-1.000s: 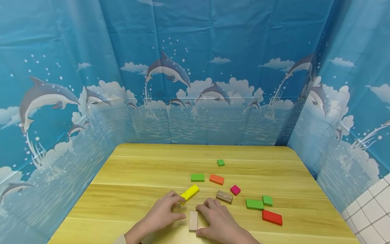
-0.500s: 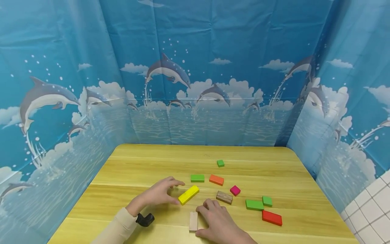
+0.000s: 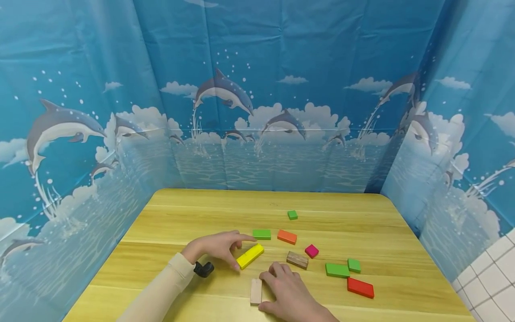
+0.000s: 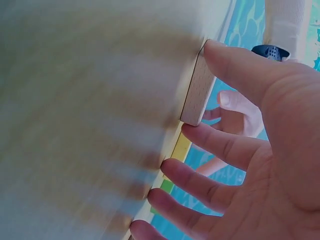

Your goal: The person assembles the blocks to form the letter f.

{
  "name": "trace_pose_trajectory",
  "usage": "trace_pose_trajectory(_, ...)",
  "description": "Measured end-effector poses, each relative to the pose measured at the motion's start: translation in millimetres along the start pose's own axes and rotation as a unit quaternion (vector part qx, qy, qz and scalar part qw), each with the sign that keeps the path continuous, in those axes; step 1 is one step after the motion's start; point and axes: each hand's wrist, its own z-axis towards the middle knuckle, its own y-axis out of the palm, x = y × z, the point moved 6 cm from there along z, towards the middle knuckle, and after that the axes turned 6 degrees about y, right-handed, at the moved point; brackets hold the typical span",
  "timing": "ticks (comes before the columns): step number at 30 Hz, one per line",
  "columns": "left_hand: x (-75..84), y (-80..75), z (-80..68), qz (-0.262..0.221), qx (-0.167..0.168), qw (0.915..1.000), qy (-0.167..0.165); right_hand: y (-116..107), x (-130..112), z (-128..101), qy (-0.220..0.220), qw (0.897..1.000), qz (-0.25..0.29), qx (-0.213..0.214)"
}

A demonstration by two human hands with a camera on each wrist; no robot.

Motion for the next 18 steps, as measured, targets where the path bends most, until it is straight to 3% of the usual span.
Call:
trace_pose_trajectory(10, 9.5, 0.8, 10.8, 0.043, -0.054, 0.9973, -0.023, 1, 1, 0, -0.006, 1.0, 0.001, 0.001)
trace_pose_trajectory(18, 10.8, 0.7, 16.3, 0.059, -0.057, 0.9964, -0.022, 2, 2, 1, -0.006, 1.0, 0.0, -0.006)
